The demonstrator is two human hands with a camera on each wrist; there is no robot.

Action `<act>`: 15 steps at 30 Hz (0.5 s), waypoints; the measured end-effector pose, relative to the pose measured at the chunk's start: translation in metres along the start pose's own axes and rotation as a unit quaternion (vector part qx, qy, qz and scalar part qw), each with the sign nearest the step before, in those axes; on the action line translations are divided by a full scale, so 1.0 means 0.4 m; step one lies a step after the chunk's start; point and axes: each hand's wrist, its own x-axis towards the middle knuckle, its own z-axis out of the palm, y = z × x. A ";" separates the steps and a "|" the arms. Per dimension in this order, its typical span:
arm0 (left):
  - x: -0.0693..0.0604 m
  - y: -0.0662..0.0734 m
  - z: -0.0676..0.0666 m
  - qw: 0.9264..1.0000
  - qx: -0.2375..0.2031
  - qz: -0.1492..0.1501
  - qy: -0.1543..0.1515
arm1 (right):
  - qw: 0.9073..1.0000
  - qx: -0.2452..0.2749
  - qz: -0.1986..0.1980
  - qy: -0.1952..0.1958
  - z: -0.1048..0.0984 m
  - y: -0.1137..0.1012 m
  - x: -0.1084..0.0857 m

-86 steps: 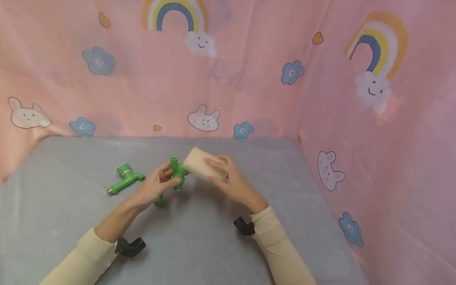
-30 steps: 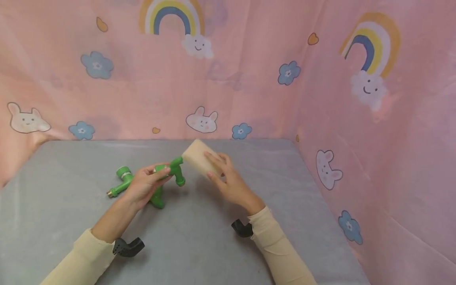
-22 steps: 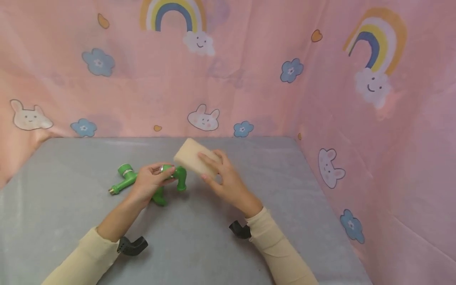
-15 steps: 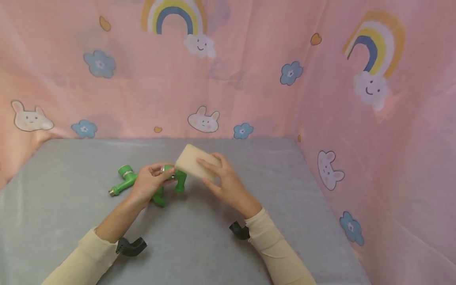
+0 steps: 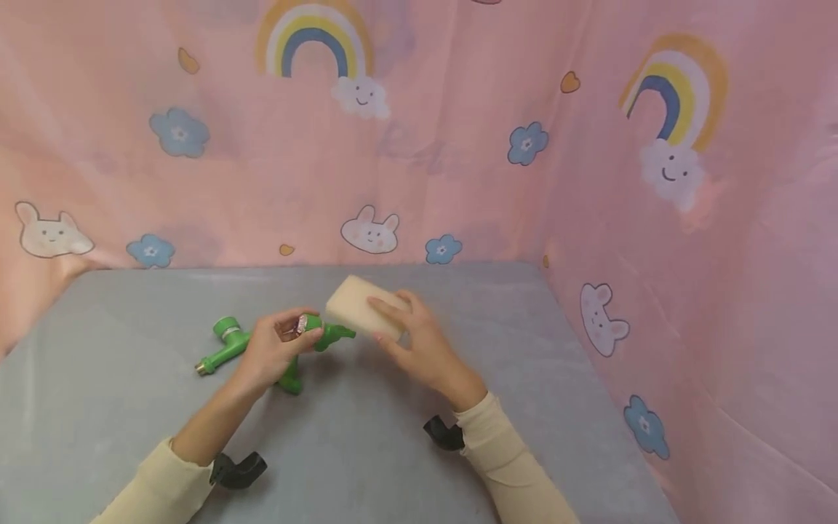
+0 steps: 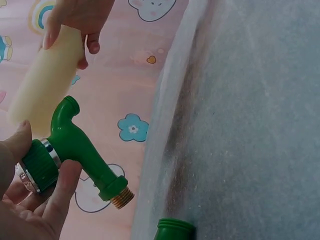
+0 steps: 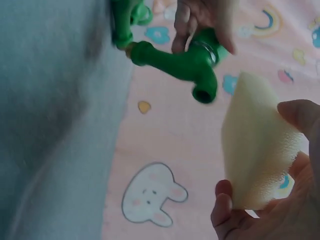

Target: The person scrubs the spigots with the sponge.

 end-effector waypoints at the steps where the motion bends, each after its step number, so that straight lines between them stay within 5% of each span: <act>1: -0.002 -0.003 0.000 1.000 0.002 0.008 0.000 | 1.000 0.000 0.000 -0.011 0.006 -0.002 -0.002; 15: 0.003 -0.001 -0.002 1.000 -0.017 0.011 0.021 | 0.997 0.005 0.033 -0.066 0.007 0.000 -0.009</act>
